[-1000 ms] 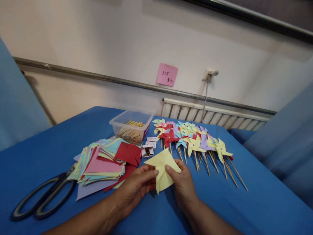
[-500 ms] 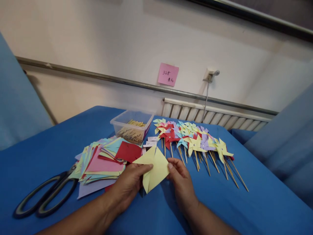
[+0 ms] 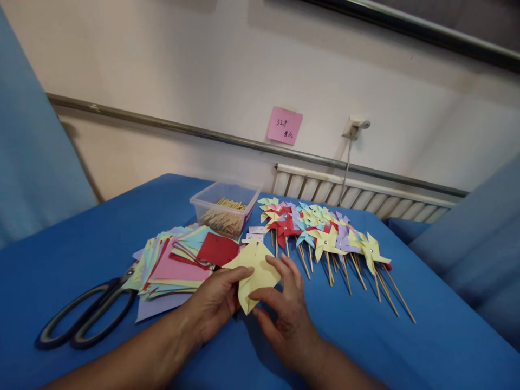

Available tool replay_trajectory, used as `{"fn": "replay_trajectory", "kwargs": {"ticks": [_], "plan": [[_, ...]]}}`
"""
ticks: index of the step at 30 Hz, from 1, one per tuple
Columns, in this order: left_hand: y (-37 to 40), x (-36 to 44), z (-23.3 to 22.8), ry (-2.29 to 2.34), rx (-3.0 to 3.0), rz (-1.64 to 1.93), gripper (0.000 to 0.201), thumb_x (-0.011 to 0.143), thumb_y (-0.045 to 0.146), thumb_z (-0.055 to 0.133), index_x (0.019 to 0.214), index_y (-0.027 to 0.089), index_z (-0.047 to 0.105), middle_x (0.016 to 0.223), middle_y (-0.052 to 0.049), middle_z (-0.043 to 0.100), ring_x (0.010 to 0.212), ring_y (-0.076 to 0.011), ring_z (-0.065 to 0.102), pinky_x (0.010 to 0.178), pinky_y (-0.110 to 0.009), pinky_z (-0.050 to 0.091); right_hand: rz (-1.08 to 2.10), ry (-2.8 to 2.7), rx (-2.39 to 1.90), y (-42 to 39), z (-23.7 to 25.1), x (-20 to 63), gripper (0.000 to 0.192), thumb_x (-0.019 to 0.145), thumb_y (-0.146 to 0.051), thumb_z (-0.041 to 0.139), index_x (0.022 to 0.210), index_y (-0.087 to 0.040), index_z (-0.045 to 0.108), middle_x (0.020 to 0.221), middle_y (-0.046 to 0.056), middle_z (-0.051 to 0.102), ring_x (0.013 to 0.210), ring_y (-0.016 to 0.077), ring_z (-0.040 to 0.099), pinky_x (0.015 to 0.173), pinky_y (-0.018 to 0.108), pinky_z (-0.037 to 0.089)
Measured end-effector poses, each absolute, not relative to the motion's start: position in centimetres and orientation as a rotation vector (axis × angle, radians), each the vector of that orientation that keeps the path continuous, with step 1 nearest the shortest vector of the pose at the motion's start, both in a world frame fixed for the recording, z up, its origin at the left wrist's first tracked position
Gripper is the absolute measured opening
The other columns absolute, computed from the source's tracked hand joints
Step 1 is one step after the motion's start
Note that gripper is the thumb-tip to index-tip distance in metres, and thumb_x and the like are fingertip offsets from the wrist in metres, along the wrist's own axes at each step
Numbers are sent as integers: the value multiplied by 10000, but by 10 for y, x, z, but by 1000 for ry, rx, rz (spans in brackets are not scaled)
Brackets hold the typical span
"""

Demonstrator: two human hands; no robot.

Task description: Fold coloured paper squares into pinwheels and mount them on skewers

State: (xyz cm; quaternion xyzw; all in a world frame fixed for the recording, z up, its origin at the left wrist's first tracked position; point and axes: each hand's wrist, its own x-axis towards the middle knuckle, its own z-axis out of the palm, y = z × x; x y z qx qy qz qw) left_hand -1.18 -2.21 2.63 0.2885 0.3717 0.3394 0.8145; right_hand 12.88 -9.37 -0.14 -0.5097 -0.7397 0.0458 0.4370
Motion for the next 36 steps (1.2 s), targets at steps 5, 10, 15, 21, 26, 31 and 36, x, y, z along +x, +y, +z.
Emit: {"fn": "replay_trajectory", "kwargs": {"ticks": [5,10,15,21,26,31,36], "plan": [[-25,-10,21,783,695,721,360,679,208,682,1027,124,646,883,-83,737,846,-221,669,747,-274,502,215,-1740,-1222,-89,-6,133,137,734,-158,645,819,-264,657,1265,35,471,1257,275,325,1029,481,263],[-27,-9,14,754,794,711,333,674,222,691,985,107,676,860,-101,729,790,-223,655,738,-306,491,403,-1531,-1242,-86,-8,135,37,752,-199,646,726,-226,643,1177,51,539,1185,244,417,996,414,316],[-27,-7,12,845,826,677,240,640,243,730,822,88,712,717,-86,711,686,-200,634,658,-285,478,506,-1378,-1320,-81,-9,137,78,730,-186,646,656,-203,630,1127,59,568,1099,228,496,946,369,357],[-28,-5,13,862,851,660,229,638,247,745,802,90,716,704,-78,705,621,-159,610,598,-257,457,556,-1328,-1342,-77,-14,139,111,721,-217,647,614,-196,624,1069,63,602,1044,223,540,918,349,372],[-28,-5,12,927,927,648,209,598,261,771,689,89,696,560,-26,636,489,-111,529,479,-220,381,598,-1332,-1352,-75,-15,139,115,724,-210,652,614,-189,623,1059,69,599,1034,217,543,907,342,378],[-27,-5,9,968,957,674,209,594,273,762,647,90,676,515,2,587,449,-85,468,450,-207,329,659,-1309,-1339,-77,-15,138,110,732,-209,644,628,-183,619,1039,70,601,1012,212,554,894,334,387],[-26,-6,6,929,934,703,229,600,293,752,653,85,672,559,-25,613,526,-123,528,539,-243,397,682,-1320,-1322,-77,-16,139,75,739,-173,618,665,-184,614,1058,70,597,1018,206,554,905,333,381]]}}
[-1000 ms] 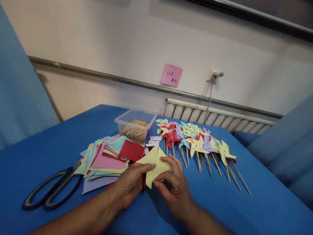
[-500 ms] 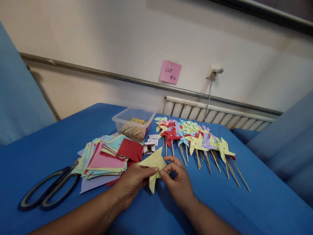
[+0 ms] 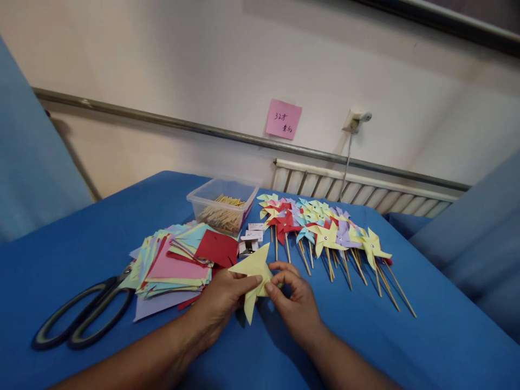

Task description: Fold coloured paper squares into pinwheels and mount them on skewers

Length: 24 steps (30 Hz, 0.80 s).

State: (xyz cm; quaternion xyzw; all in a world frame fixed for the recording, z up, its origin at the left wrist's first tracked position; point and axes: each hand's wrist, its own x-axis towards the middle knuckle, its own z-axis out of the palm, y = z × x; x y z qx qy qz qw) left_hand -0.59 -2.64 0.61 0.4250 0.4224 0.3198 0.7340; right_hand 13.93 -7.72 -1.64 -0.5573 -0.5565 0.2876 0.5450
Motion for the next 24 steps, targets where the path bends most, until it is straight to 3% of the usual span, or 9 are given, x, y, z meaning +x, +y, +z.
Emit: {"fn": "replay_trajectory", "kwargs": {"ticks": [11,24], "plan": [[-26,-4,11,1033,990,642,237,557,302,771,597,95,664,468,2,575,410,-84,447,426,-216,297,658,-1355,-1342,-79,-12,138,124,734,-181,632,616,-186,592,1043,67,598,1008,210,555,886,339,389],[-25,-5,15,1059,1012,649,275,546,325,768,648,86,678,517,-21,616,452,-108,498,460,-229,349,617,-1410,-1318,-81,-9,137,109,724,-171,642,625,-191,602,1054,61,595,1018,205,550,885,332,395]]}}
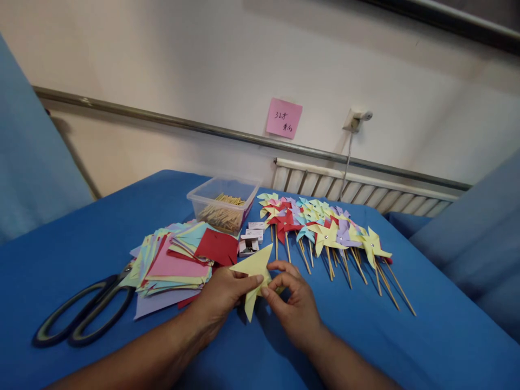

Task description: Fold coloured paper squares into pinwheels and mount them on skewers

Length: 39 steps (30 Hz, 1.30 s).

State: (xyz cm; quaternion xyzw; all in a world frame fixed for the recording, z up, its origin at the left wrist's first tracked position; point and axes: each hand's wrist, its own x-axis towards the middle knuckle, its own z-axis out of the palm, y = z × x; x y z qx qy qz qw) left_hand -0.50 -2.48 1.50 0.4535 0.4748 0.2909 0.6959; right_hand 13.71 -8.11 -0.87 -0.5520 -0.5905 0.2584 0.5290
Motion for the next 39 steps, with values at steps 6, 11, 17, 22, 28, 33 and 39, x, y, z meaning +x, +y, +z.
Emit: {"fn": "replay_trajectory", "kwargs": {"ticks": [6,11,17,22,28,33,39], "plan": [[-24,-5,12,1048,1080,600,281,533,356,763,544,103,641,464,-5,572,418,-95,452,431,-226,308,647,-1400,-1363,-78,-12,138,136,721,-170,638,594,-188,594,1011,65,604,997,205,561,854,328,415],[-23,-6,11,1074,1187,588,259,557,345,739,530,110,633,454,3,571,418,-94,445,438,-227,303,640,-1415,-1393,-79,-13,138,108,709,-168,642,608,-191,609,1028,61,606,999,206,560,865,338,412],[-26,-6,17,1095,1137,661,207,624,308,696,633,103,682,527,-28,639,458,-119,507,470,-239,357,679,-1409,-1348,-80,-12,138,41,709,-175,640,675,-198,639,1058,63,609,998,209,568,885,351,406],[-26,-7,18,1011,1046,682,267,603,341,741,690,92,695,581,-50,660,488,-128,540,484,-243,382,723,-1320,-1307,-81,-10,138,103,737,-186,620,634,-195,618,1054,70,620,1007,210,575,900,347,396],[-28,-6,17,972,1031,650,342,578,342,770,810,99,702,651,-51,691,567,-157,590,552,-259,424,715,-1321,-1308,-79,-13,140,101,712,-160,610,616,-190,600,1045,76,620,1021,213,569,891,332,395],[-29,-5,16,978,1035,660,322,583,314,770,821,108,705,626,-30,686,539,-134,567,525,-239,410,703,-1338,-1304,-77,-14,140,107,700,-140,596,607,-191,581,1026,74,622,1009,207,570,883,326,396],[-29,-5,18,998,1030,657,291,580,300,772,787,105,709,598,-38,682,515,-142,566,501,-246,410,688,-1336,-1305,-77,-14,140,108,695,-141,600,604,-198,587,1018,70,629,992,206,578,874,340,409]]}}
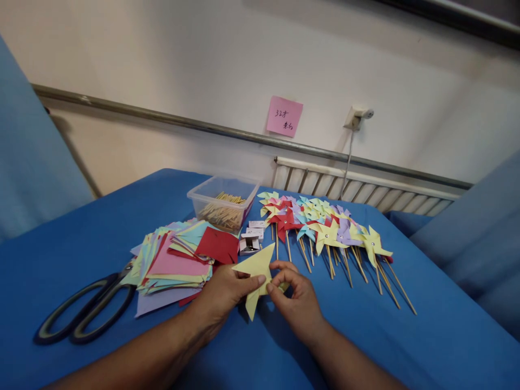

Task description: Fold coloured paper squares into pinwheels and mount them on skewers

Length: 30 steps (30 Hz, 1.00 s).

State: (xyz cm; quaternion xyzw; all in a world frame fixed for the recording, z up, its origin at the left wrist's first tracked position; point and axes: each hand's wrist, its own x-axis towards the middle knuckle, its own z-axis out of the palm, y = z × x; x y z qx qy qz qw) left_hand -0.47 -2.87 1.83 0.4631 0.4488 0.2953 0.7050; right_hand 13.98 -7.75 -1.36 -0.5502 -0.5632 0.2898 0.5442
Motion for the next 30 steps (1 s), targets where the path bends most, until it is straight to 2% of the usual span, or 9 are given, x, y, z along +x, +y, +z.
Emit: {"fn": "replay_trajectory", "kwargs": {"ticks": [7,15,25,30], "plan": [[-27,-7,16,950,1032,663,356,599,350,762,831,87,703,725,-91,708,611,-182,616,571,-276,444,692,-1337,-1307,-78,-14,140,105,702,-155,607,607,-198,595,1022,73,626,992,209,577,873,347,409],[-27,-7,13,902,1011,653,387,594,348,766,888,103,708,714,-66,700,669,-196,629,623,-284,456,742,-1296,-1291,-77,-16,140,67,719,-224,638,659,-194,638,1035,68,621,983,207,585,856,321,421],[-27,-7,11,850,901,674,267,624,271,763,833,117,700,777,-74,714,689,-168,635,681,-275,478,746,-1222,-1232,-81,-9,141,100,760,-239,620,677,-185,636,1042,90,619,1011,211,570,903,362,395],[-29,-7,17,849,869,692,228,642,269,753,791,104,703,730,-76,710,696,-170,635,691,-273,488,750,-1220,-1208,-80,-10,142,94,755,-230,627,672,-188,624,1053,88,615,1035,215,560,924,364,382]]}}
